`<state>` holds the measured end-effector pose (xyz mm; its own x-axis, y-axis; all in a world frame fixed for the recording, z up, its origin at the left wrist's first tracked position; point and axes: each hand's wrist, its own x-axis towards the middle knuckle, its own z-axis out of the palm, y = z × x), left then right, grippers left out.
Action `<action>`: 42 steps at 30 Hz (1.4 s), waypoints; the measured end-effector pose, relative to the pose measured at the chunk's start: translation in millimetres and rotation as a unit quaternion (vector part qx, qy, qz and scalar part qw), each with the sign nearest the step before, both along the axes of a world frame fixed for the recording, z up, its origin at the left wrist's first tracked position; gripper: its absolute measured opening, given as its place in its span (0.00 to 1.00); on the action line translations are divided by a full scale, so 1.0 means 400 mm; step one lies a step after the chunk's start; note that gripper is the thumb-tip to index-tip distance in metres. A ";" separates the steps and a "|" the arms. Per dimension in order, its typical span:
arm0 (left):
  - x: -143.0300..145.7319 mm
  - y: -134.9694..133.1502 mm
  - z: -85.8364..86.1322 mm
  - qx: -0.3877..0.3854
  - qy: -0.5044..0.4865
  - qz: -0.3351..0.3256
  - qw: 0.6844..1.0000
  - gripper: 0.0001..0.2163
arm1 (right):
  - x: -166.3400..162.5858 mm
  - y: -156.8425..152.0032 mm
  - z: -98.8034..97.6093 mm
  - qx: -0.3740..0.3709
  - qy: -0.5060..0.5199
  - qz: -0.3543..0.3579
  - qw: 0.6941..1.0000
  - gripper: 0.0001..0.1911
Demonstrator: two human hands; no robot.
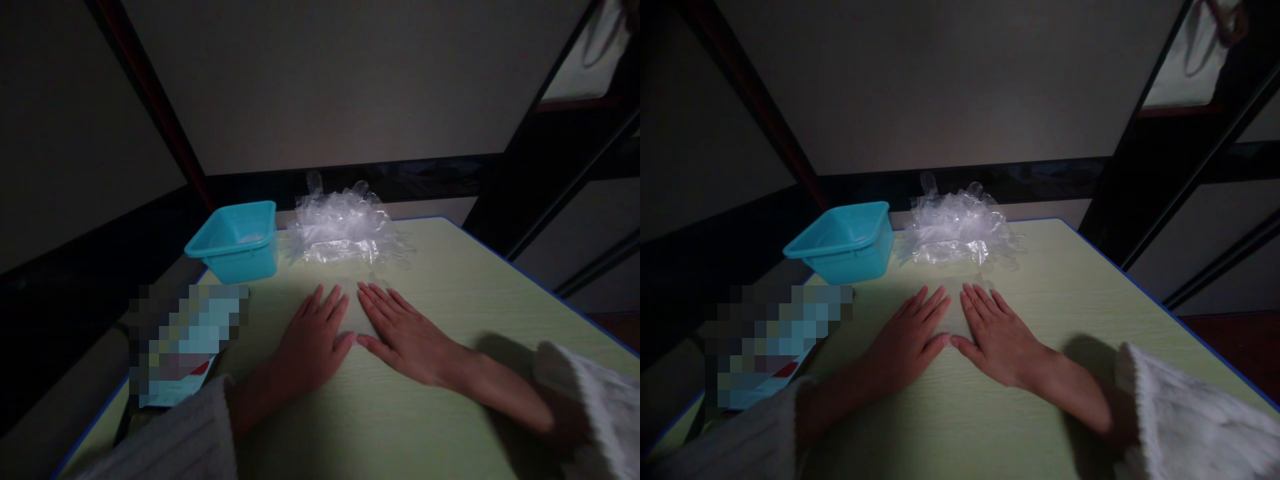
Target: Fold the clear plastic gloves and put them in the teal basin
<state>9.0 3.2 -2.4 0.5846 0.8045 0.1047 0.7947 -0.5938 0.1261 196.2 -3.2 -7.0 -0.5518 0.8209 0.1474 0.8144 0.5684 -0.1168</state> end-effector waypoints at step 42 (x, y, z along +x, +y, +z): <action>-0.025 0.034 -0.001 -0.004 0.026 0.008 1.000 0.29 | 0.023 0.049 0.028 -0.067 -0.028 0.006 0.997 0.44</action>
